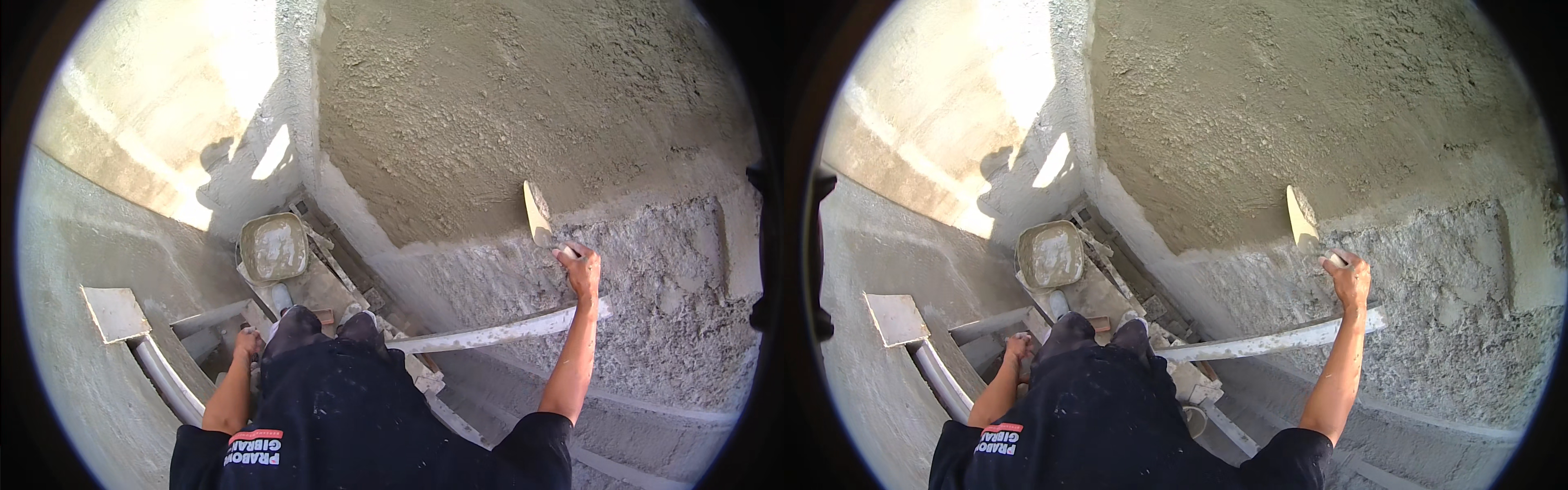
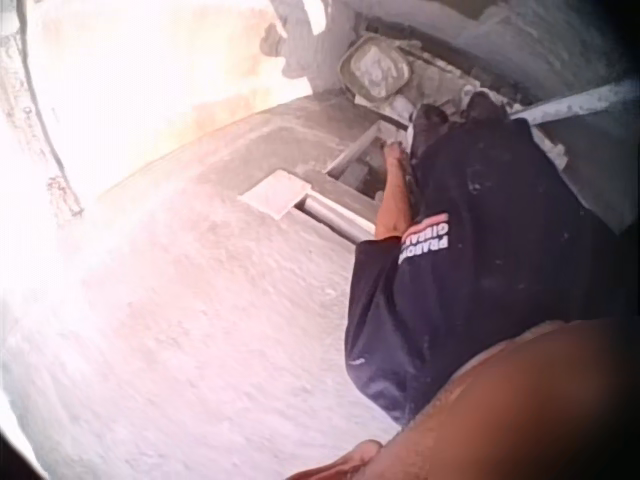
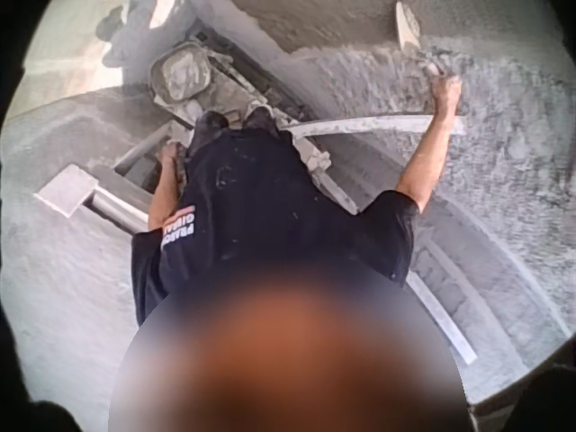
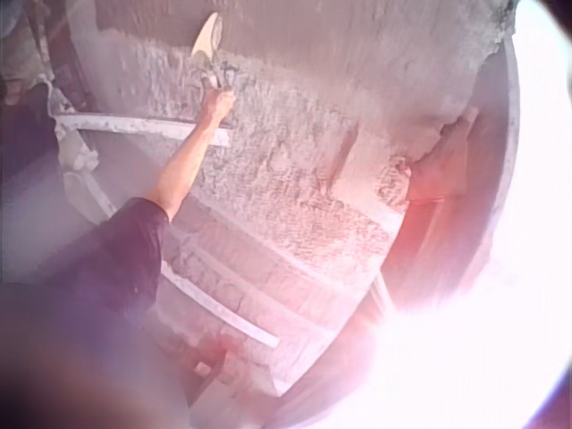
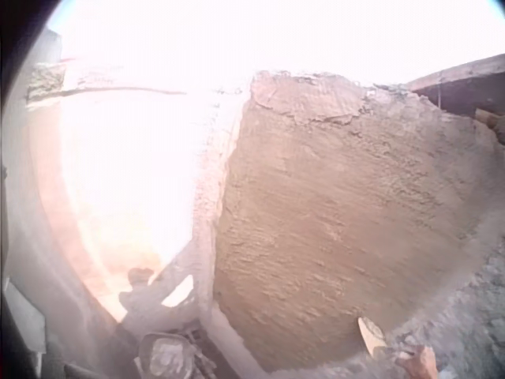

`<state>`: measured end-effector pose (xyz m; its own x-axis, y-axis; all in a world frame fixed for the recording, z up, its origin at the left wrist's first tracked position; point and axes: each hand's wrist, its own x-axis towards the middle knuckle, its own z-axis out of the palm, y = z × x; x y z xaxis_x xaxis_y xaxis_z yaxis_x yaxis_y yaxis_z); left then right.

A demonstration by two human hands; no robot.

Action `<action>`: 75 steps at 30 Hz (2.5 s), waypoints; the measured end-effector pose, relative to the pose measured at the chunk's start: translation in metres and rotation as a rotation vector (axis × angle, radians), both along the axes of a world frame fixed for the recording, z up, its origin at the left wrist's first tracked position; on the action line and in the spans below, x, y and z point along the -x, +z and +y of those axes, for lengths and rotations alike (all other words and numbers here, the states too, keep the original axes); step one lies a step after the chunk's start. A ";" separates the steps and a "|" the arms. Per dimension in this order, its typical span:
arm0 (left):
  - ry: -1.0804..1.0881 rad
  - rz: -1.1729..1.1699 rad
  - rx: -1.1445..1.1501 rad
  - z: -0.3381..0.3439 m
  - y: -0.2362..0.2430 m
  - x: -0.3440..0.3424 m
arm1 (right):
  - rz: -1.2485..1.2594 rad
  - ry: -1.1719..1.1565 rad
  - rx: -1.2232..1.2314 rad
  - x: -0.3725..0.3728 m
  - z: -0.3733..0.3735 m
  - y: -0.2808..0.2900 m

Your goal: The person scoops wet plaster from a bucket with a trowel and applies it to a vertical wall surface, smoothing it in repeated strokes. The person then uses a long straightedge to level the applied plaster along the wall.

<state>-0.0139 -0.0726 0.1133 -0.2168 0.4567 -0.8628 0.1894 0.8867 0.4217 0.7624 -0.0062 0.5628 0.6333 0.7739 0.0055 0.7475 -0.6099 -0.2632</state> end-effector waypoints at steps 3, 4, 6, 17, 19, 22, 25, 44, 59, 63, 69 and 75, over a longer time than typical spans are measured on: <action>-0.003 0.061 0.031 -0.005 0.000 0.011 | -0.013 0.004 -0.124 0.008 -0.014 0.042; 0.019 0.079 0.072 -0.007 -0.004 0.014 | -0.017 -0.025 -0.202 0.014 -0.017 0.051; -0.050 0.070 0.049 -0.008 -0.015 0.018 | -0.248 0.038 -0.294 0.028 -0.021 0.061; -0.788 -0.019 0.033 0.034 0.012 -0.015 | -0.211 0.165 -0.360 0.221 0.040 -0.058; -0.808 -0.067 0.068 0.044 0.025 -0.014 | 0.118 0.147 -0.284 0.271 0.063 -0.108; -0.870 -0.101 0.156 0.059 0.032 -0.008 | 0.362 0.134 -0.069 0.344 0.089 -0.188; -0.939 -0.134 0.209 0.077 0.028 0.000 | 0.609 0.139 0.205 0.407 0.121 -0.279; -1.012 -0.050 0.174 0.101 0.010 0.053 | 1.005 0.213 0.658 0.575 0.223 -0.633; -1.258 0.129 0.315 0.203 0.022 -0.062 | -0.047 -1.209 -0.214 0.103 -0.147 -0.352; -1.324 0.170 0.226 0.202 0.008 -0.136 | -0.228 -1.080 -0.232 0.053 -0.108 -0.316; -1.453 -0.052 -0.019 0.159 -0.016 -0.250 | -0.256 -1.148 -0.194 0.017 -0.091 -0.319; -1.407 -0.149 -0.063 0.099 -0.028 -0.357 | -0.121 -0.983 -0.427 0.054 -0.138 -0.264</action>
<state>0.3431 0.0259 0.0853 0.5345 0.2500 -0.8073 0.8368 -0.0230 0.5470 0.7084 -0.1441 0.2992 0.9536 -0.1538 0.2588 0.0158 -0.8328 -0.5533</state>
